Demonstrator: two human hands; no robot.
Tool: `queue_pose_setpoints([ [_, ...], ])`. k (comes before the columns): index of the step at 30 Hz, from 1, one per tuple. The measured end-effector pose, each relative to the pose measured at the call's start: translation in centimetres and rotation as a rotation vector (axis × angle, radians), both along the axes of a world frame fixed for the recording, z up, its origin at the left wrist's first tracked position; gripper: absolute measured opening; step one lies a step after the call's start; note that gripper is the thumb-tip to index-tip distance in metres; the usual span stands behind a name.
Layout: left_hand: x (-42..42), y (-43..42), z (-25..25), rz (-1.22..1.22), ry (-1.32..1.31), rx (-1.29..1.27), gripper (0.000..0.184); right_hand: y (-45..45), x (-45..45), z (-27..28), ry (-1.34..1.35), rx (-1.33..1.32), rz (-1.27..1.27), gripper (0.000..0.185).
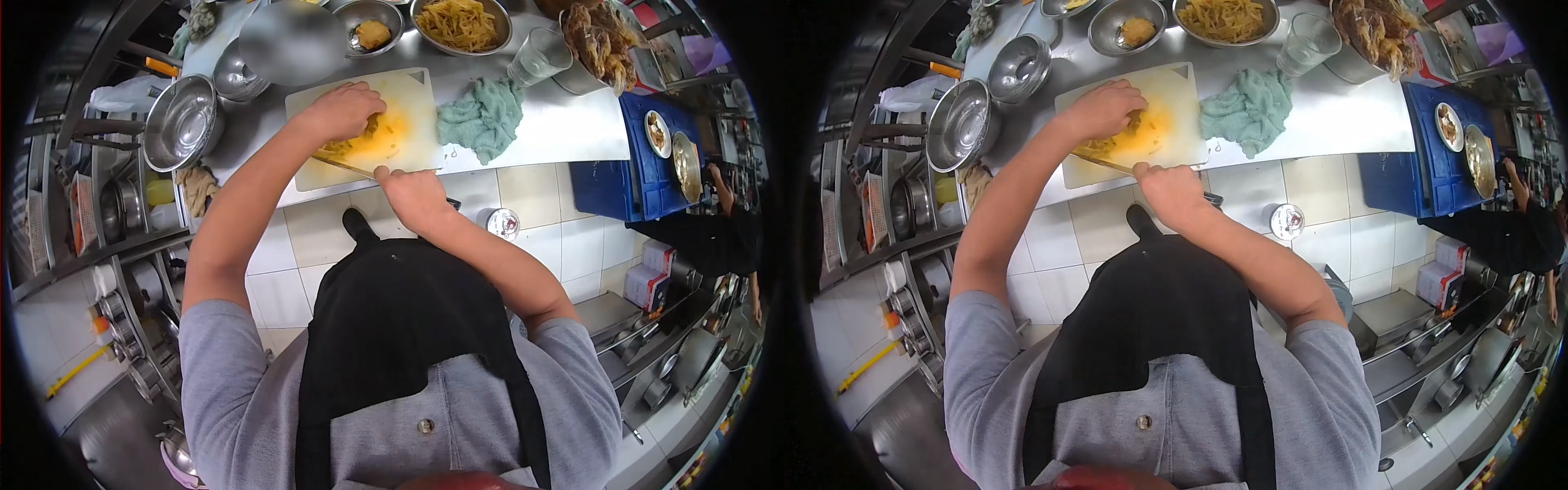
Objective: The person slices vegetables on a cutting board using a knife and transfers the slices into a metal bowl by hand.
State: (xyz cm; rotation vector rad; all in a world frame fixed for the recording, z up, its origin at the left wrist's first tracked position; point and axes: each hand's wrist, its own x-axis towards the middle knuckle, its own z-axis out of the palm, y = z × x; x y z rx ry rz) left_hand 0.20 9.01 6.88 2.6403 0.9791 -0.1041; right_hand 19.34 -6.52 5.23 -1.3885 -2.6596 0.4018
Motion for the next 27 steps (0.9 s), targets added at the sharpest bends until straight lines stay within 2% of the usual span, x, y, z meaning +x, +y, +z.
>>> queue_pose_setpoints([
  [3, 0.1, 0.3, 1.1, 0.028, 0.086, -0.087, 0.015, -0.2, 0.1, -0.2, 0.001, -0.038, -0.019, 0.013],
  [5, 0.0, 0.6, 1.5, 0.209, 0.045, -0.248, 0.018, -0.2, 0.3, 0.3, 0.049, -0.137, -0.014, 0.016],
  [6, -0.4, 0.9, 1.4, 0.21, 0.045, -0.246, 0.018, -0.2, 0.4, 0.2, 0.05, -0.135, -0.013, 0.016],
  [8, -1.3, 1.5, 1.2, 0.36, -0.216, -0.37, 0.017, -0.1, 0.6, 0.1, 0.099, -0.232, -0.019, 0.02],
  [12, -1.9, 0.8, 2.6, 0.395, -0.285, -0.339, 0.017, 0.3, 0.8, 0.7, 0.112, -0.305, -0.035, 0.022],
  [15, -3.4, 0.6, 4.3, 0.518, -0.503, -0.233, 0.02, 0.3, 0.3, 1.6, 0.098, -0.345, -0.033, 0.024],
  [18, -5.8, -1.6, 7.3, 0.675, -0.581, -0.249, 0.019, 0.3, -0.8, 1.7, 0.033, -0.416, 0.014, 0.025],
  [19, -6.7, -2.5, 7.8, 0.698, -0.599, -0.185, 0.017, 0.6, -1.1, 1.5, 0.007, -0.412, 0.039, 0.025],
  [21, -8.8, -4.4, 7.6, 0.748, -0.622, -0.201, 0.019, 1.3, -1.3, 1.4, -0.024, -0.41, 0.071, 0.025],
  [24, -11.2, -6.8, 6.2, 0.817, -0.658, -0.25, 0.02, 3.2, -0.9, 1.9, -0.067, -0.404, -0.022, 0.023],
  [26, -11.5, -8.2, 5.4, 0.897, -0.528, -0.432, 0.019, 4.3, -0.3, 2.0, -0.084, -0.362, -0.1, 0.023],
  [27, -11.3, -8.7, 4.4, 0.866, -0.592, -0.505, 0.019, 4.7, -0.2, 1.9, -0.083, -0.354, -0.113, 0.023],
])
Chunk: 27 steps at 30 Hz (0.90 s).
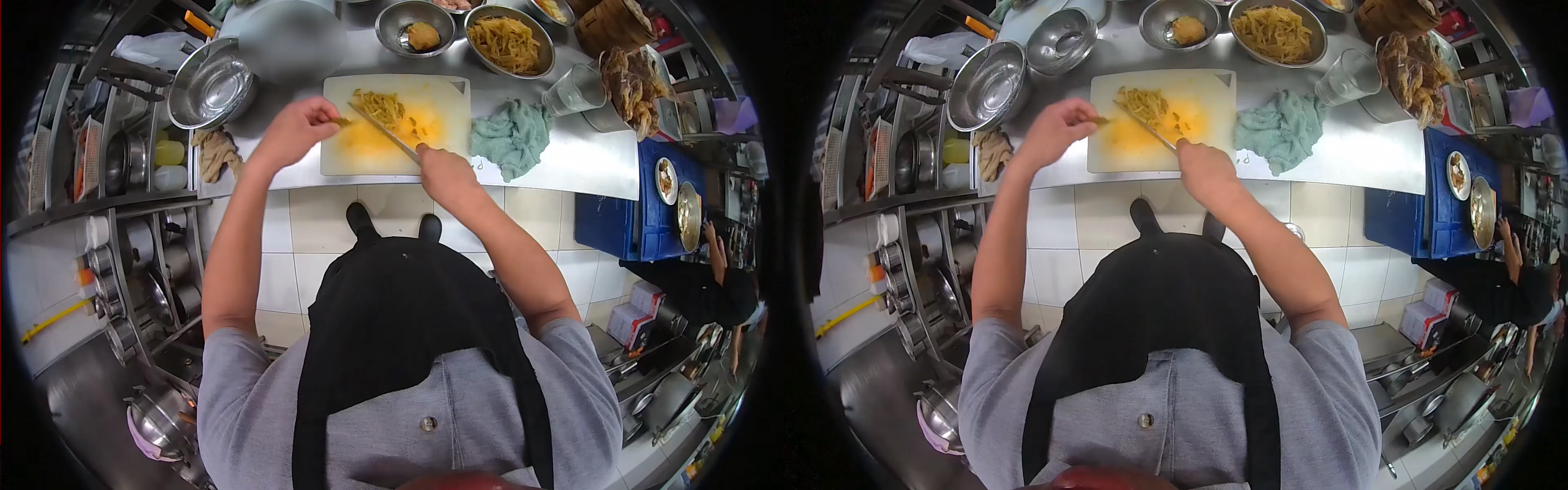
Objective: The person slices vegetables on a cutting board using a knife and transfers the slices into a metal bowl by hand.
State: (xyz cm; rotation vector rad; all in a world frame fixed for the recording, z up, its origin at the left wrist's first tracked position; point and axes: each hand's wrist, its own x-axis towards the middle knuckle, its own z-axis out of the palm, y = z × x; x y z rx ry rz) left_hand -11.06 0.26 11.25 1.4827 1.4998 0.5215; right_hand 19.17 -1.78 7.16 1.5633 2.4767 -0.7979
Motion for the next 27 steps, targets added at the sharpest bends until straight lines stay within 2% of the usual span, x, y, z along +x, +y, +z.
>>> queue_pose_setpoints([
  [3, 1.0, 0.0, -4.3, -0.107, 0.072, -0.056, 0.025, 0.0, 0.2, -0.4, 0.036, -0.014, -0.007, 0.021],
  [4, 1.4, -0.6, -5.1, -0.095, 0.184, 0.104, 0.031, -0.3, 0.1, -0.5, 0.032, -0.016, 0.004, 0.021],
  [5, 0.9, -0.8, -5.5, -0.085, 0.181, 0.105, 0.031, -0.7, 0.2, -0.6, 0.06, -0.004, -0.005, 0.021],
  [7, -0.6, -1.3, -6.1, 0.109, 0.336, 0.352, 0.031, -1.2, 0.1, -0.9, 0.088, 0.005, -0.007, 0.021],
  [8, -1.2, -1.7, -6.5, 0.116, 0.336, 0.348, 0.031, -1.5, 0.1, -1.0, 0.113, -0.023, -0.03, 0.023],
  [10, -2.5, -2.4, -7.7, 0.098, 0.606, 0.428, 0.023, -1.9, 0.1, -0.8, 0.138, -0.049, -0.048, 0.025],
  [14, -3.4, -2.3, -9.3, 0.024, 0.557, 0.458, 0.02, -2.4, 0.2, -0.3, 0.135, -0.048, -0.092, 0.023],
  [17, -2.7, -1.4, -8.1, 0.019, 0.556, 0.418, 0.02, -3.0, 1.0, -0.5, 0.158, -0.033, -0.098, 0.021],
  [19, -0.7, 0.2, -5.7, 0.132, 0.303, 0.406, 0.02, -3.0, 1.4, -0.4, 0.165, -0.051, -0.123, 0.022],
  [22, 2.0, 2.9, -3.9, 0.211, 0.155, 0.539, 0.02, -3.5, 1.8, -0.2, 0.144, -0.085, -0.146, 0.023],
  [23, 2.0, 2.9, -4.0, 0.213, 0.155, 0.542, 0.02, -3.5, 2.0, -0.4, 0.159, -0.081, -0.161, 0.023],
  [25, 2.1, 2.6, -4.9, 0.019, 0.348, 0.272, 0.02, -3.4, 2.3, -0.5, 0.178, -0.074, -0.182, 0.023],
  [27, 2.9, 1.1, -6.3, -0.071, 0.408, 0.307, 0.019, -3.6, 2.6, -0.7, 0.19, -0.067, -0.194, 0.024],
])
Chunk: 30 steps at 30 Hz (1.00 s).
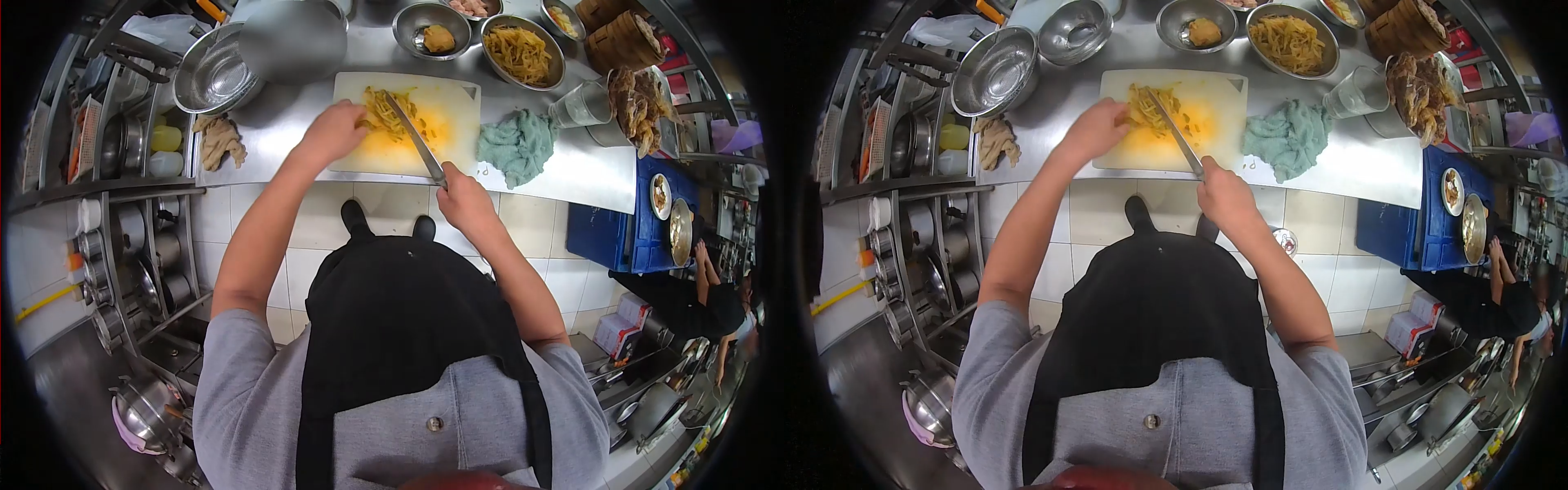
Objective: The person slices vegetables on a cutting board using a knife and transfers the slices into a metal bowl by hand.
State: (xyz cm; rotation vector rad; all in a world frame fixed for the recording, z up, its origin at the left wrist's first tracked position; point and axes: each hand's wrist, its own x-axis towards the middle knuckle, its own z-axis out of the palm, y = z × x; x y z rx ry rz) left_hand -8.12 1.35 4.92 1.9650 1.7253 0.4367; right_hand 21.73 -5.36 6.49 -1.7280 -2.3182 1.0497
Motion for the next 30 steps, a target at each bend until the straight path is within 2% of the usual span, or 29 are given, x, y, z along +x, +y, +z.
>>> queue_pose_setpoints([
  [2, 0.6, -2.0, -0.8, -0.079, 0.071, 0.017, 0.019, 0.1, 0.2, 0.5, 0.007, -0.015, 0.018, 0.024],
  [4, 0.8, -3.9, -1.1, -0.144, 0.127, 0.311, 0.02, 0.2, 0.3, 0.7, 0.012, -0.027, 0.049, 0.024],
  [8, 0.1, -7.8, -2.4, -0.147, 0.097, 0.34, 0.019, 0.0, -0.2, 0.5, 0.004, 0.019, 0.161, 0.023],
  [11, 0.1, -8.7, -2.4, -0.054, 0.021, 0.403, 0.021, 0.3, -0.8, 0.7, -0.069, 0.051, 0.226, 0.022],
  [15, 0.2, -7.4, -3.1, -0.107, 0.009, 0.456, 0.021, 0.7, -1.9, 0.1, -0.225, 0.069, 0.298, 0.022],
  [22, 0.7, -6.9, -2.4, -0.166, 0.0, 0.496, 0.02, 0.0, -2.3, 1.0, -0.274, 0.078, 0.38, 0.024],
  [25, 0.5, -6.8, -3.4, -0.221, 0.064, 0.5, 0.021, 0.1, -2.2, 1.3, -0.241, 0.114, 0.395, 0.018],
  [28, 0.5, -6.9, -3.9, -0.227, 0.088, 0.557, 0.021, -0.1, -2.0, 3.2, -0.26, 0.12, 0.436, 0.019],
  [30, 0.8, -7.1, -4.0, -0.198, 0.073, 0.562, 0.021, 0.0, -1.7, 4.0, -0.276, 0.077, 0.446, 0.028],
])
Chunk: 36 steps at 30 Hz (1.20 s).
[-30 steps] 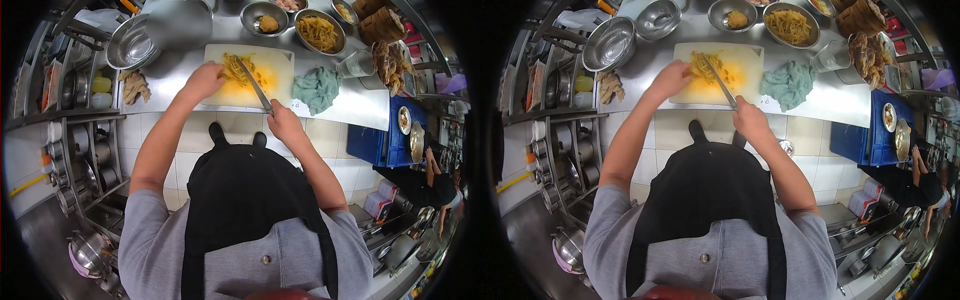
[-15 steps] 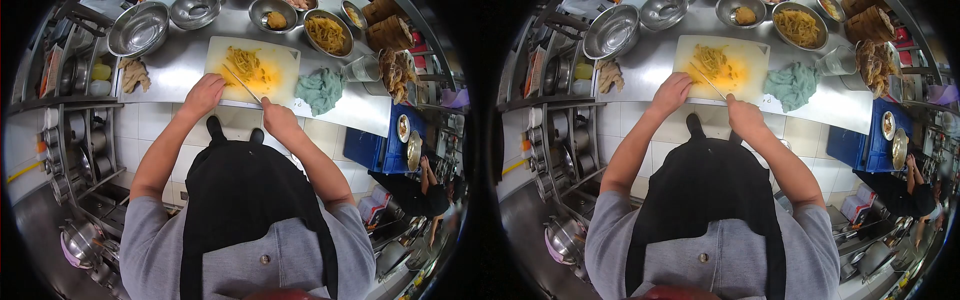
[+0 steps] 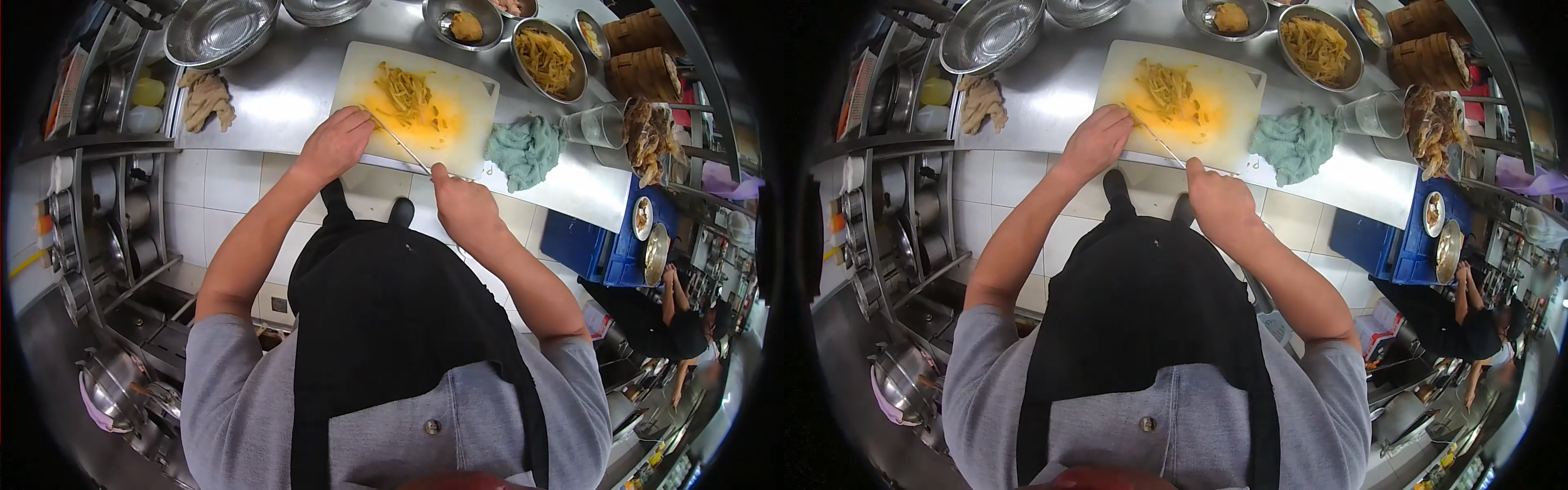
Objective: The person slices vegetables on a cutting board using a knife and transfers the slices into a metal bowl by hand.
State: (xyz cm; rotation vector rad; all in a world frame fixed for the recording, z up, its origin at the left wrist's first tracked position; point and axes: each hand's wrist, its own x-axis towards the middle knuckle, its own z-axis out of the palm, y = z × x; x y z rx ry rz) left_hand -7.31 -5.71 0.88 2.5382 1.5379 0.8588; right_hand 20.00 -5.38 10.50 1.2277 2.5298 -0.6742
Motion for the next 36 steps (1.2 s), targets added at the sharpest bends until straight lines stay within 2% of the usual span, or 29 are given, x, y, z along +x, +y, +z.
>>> queue_pose_setpoints([
  [7, 0.0, -0.1, -0.6, 0.033, -0.093, -0.025, 0.021, 0.4, -1.5, -3.9, -0.001, 0.015, 0.019, 0.03],
  [10, 0.1, -0.2, -0.8, 0.043, -0.1, 0.01, 0.021, -1.3, 1.1, -3.1, 0.034, 0.012, 0.002, 0.031],
  [13, 0.2, -0.5, -0.8, 0.076, -0.105, 0.0, 0.021, -1.9, 2.9, -2.1, -0.083, -0.028, 0.011, 0.035],
  [17, -0.1, -0.3, -0.9, 0.056, -0.088, 0.028, 0.022, -1.2, 1.6, -1.5, -0.071, 0.02, -0.007, 0.034],
  [22, 0.1, -0.3, -1.1, 0.073, -0.129, 0.023, 0.018, 1.1, -2.1, -3.3, 0.033, 0.045, 0.049, 0.03],
  [23, 0.2, -0.3, -1.1, 0.071, -0.129, 0.024, 0.018, 1.4, -3.0, -3.8, -0.01, 0.035, 0.04, 0.03],
  [30, 0.0, -0.5, -1.2, 0.103, -0.132, 0.032, 0.017, -1.4, 2.4, -2.0, -0.045, -0.017, 0.037, 0.03],
  [36, 0.0, -0.4, -1.5, 0.097, -0.14, 0.049, 0.016, 0.0, 0.2, -1.8, -0.05, -0.047, -0.012, 0.029],
])
